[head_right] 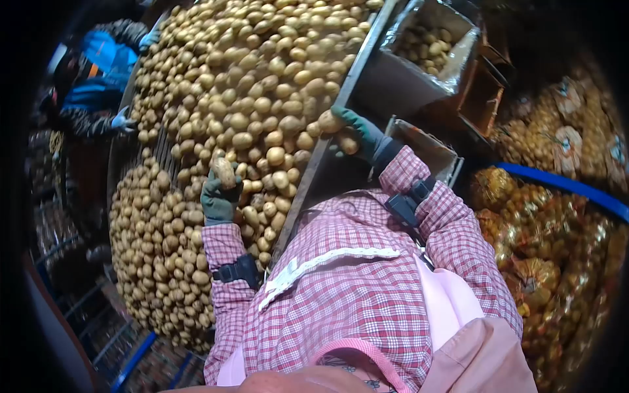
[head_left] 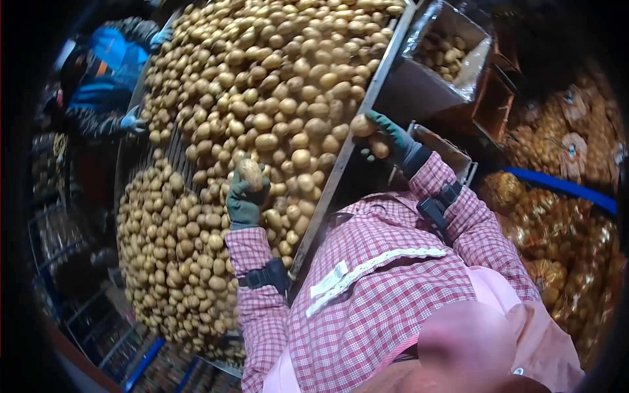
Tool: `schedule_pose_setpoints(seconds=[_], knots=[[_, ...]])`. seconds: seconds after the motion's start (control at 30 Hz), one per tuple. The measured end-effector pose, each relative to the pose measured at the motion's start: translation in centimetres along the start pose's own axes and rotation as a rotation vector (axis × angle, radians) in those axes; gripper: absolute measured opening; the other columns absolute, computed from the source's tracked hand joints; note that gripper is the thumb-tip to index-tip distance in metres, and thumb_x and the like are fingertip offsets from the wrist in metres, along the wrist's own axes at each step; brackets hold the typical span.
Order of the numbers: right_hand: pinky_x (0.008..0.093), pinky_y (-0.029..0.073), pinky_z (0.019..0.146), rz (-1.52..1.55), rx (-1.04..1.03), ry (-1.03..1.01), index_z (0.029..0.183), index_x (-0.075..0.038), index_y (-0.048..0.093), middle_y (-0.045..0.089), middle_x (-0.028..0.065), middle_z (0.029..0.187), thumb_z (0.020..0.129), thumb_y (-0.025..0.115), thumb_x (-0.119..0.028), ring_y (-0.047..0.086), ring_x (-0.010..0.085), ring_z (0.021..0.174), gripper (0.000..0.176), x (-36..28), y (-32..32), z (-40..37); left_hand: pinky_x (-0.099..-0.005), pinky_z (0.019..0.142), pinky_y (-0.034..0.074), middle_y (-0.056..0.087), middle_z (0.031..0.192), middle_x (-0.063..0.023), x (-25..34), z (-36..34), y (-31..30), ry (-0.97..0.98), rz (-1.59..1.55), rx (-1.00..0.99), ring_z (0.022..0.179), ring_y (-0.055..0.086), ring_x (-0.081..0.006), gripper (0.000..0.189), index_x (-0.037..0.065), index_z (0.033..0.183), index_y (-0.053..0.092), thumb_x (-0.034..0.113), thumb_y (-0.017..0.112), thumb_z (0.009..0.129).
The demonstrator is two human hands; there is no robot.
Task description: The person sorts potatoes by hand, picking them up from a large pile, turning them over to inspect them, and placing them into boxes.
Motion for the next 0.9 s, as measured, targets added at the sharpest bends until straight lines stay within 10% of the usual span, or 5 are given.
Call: schedule_pose_setpoints(seconds=[0.43,0.63,0.73,0.9], knots=[[0.0408,0.06,0.059,0.07,0.459,-0.386,0.115,-0.008,0.063,0.07,0.0125,0.095,0.09,0.063,-0.056,0.069,0.0259,0.069,0.053,-10.5,-17.6,-9.6,-0.0233,0.053,0.047,0.068,0.087,-0.0087,-6.4,3.5,3.5,-0.215,0.056,0.054,0.073,0.062,-0.0148,0.053,-0.003,0.132,0.054,0.041,0.039,0.105],[0.0415,0.062,0.062,-0.041,0.5,-0.503,0.119,-0.007,0.062,0.072,0.0131,0.1,0.092,0.061,-0.056,0.071,0.0259,0.073,0.055,-17.0,-20.4,-10.2,-0.024,0.06,0.051,0.07,0.098,-0.0089,-7.0,3.2,5.4,-0.148,0.123,0.043,0.078,0.063,-0.0155,0.053,-0.001,0.136,0.051,0.04,0.037,0.106],[0.036,0.055,0.087,-0.289,0.659,-0.867,0.126,-0.006,0.056,0.065,0.0069,0.113,0.096,0.064,-0.027,0.066,0.0214,0.096,0.037,-25.7,-24.0,-12.0,-0.0294,0.067,0.057,0.07,0.108,-0.0091,-7.3,2.6,6.1,-0.129,0.052,0.068,0.088,0.068,-0.0206,0.051,0.004,0.136,0.054,0.043,0.04,0.105],[0.0387,0.052,0.098,-0.174,0.595,-0.747,0.141,-0.004,0.043,0.058,0.0129,0.128,0.104,0.049,-0.023,0.062,0.0276,0.115,0.042,-24.3,-19.3,-8.0,-0.0318,0.075,0.061,0.07,0.106,-0.0102,-5.6,0.2,8.9,0.004,0.107,0.074,0.092,0.07,-0.0216,0.037,0.003,0.122,0.061,0.031,0.046,0.103]])
Point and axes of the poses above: each hand's wrist, its own z-axis towards the middle knuckle, its own y-axis out of the palm, x = y × z, the point moved 8 cm from there along z, towards the middle knuckle
